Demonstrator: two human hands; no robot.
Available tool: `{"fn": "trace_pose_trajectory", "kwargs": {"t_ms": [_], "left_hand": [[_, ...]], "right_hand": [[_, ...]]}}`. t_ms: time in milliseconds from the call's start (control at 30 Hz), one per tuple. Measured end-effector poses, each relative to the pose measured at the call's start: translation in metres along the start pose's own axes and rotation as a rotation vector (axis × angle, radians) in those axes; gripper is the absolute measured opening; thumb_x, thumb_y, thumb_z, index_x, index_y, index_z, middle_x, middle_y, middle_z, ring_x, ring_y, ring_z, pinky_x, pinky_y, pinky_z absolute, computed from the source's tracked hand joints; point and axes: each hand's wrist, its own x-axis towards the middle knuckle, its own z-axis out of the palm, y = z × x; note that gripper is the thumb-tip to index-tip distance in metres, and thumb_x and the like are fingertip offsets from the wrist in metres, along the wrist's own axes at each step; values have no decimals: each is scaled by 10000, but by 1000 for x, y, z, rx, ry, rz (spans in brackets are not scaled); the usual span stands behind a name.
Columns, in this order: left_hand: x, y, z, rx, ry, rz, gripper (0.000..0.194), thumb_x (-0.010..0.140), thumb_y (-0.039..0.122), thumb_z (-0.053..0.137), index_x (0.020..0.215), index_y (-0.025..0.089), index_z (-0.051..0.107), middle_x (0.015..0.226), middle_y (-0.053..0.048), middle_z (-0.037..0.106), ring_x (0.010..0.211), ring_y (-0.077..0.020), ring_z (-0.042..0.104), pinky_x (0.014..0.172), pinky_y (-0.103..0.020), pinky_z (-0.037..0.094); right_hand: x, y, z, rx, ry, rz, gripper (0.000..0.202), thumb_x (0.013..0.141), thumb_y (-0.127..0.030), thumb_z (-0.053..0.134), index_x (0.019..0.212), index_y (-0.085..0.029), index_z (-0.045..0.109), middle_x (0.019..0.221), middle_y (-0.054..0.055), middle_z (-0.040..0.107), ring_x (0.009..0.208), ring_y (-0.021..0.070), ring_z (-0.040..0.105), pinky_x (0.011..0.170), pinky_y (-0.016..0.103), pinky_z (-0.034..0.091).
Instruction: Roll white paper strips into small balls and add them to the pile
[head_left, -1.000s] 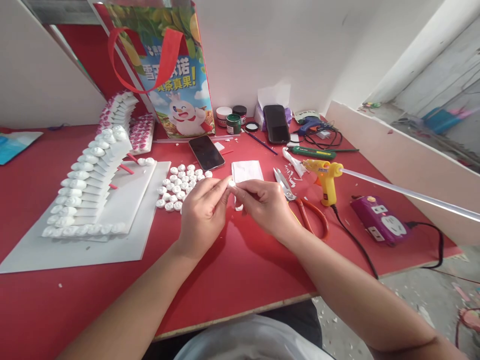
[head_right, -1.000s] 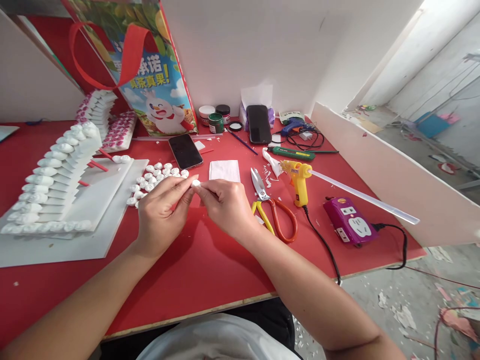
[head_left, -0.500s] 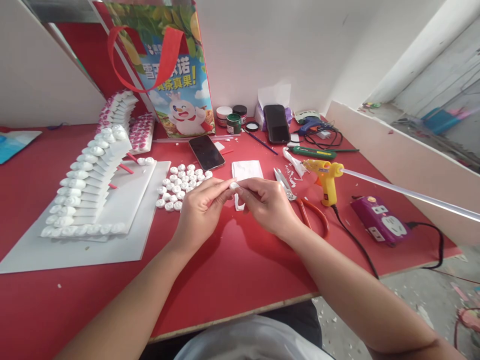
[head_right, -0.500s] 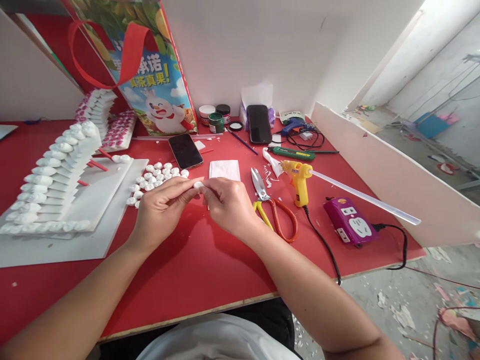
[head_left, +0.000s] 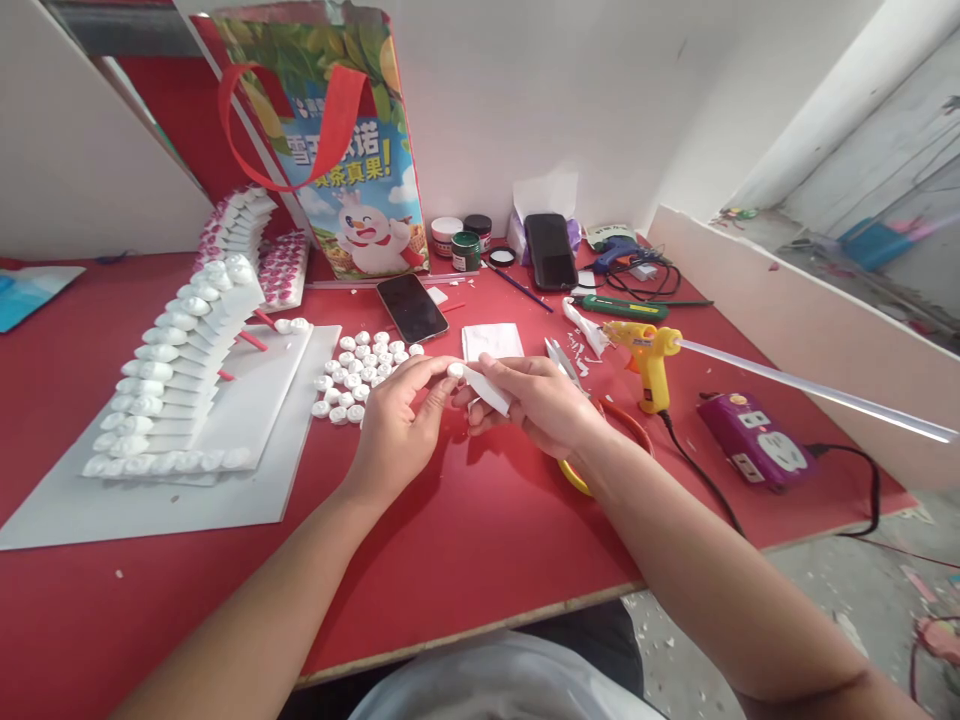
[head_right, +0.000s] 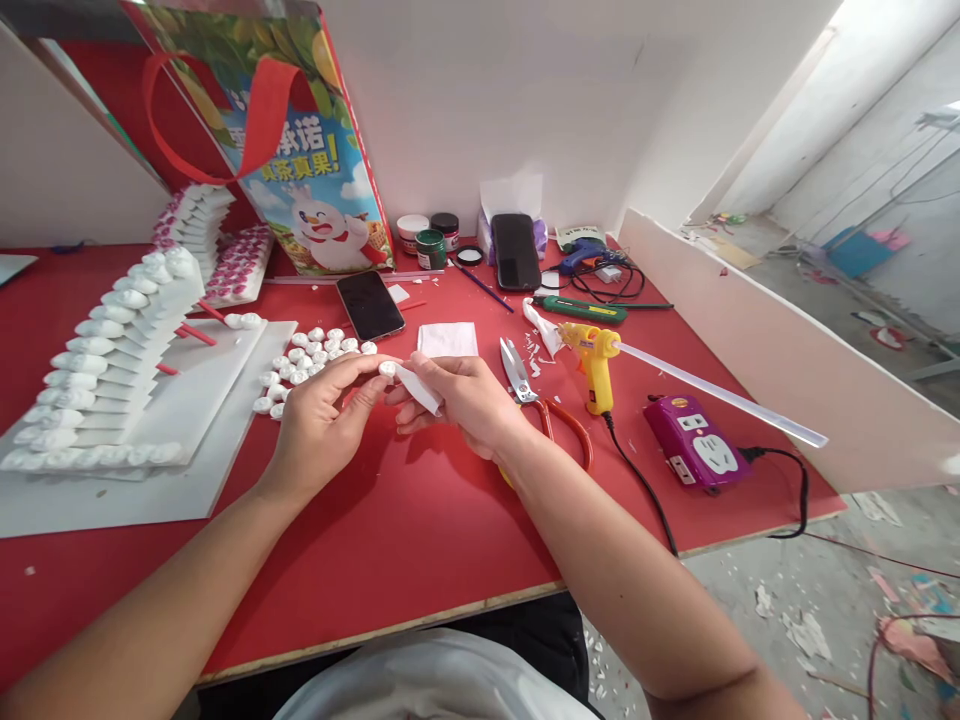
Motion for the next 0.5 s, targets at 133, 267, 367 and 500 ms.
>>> {"fn": "trace_pose_trajectory", "kwargs": {"t_ms": [133, 267, 367, 500], "left_hand": [[-1, -1, 0, -37, -16, -72, 196, 1000, 324, 587, 1049, 180, 710, 1005, -61, 760, 937, -190, 697, 861, -291, 538], [-2, 0, 2, -118, -26, -144, 229, 980, 379, 625, 1044, 183, 726, 972, -59, 778, 907, -194, 722, 852, -296, 555], [-3, 3, 5, -162, -26, -167, 239, 975, 389, 633, 1038, 182, 733, 975, -62, 785, 885, -193, 730, 848, -301, 568], [-4, 6, 7, -80, 43, -72, 196, 972, 347, 637, 1022, 188, 741, 962, -62, 787, 888, -195, 727, 831, -304, 573]], "right_hand": [[1, 6, -1, -109, 1, -128, 300, 837, -409, 797, 835, -112, 756, 731, 38, 719, 569, 102, 621, 598, 255, 593], [0, 9, 1, -325, 98, -237, 257, 834, -384, 764, 827, -130, 721, 702, 12, 704, 528, 89, 602, 538, 223, 524], [0, 13, 3, -524, 198, -288, 226, 879, -348, 683, 766, -153, 664, 663, 12, 700, 498, 95, 599, 481, 207, 454], [-2, 17, 5, -595, 252, -340, 221, 902, -360, 638, 783, -174, 642, 640, -6, 682, 485, 98, 578, 483, 212, 442]]}}
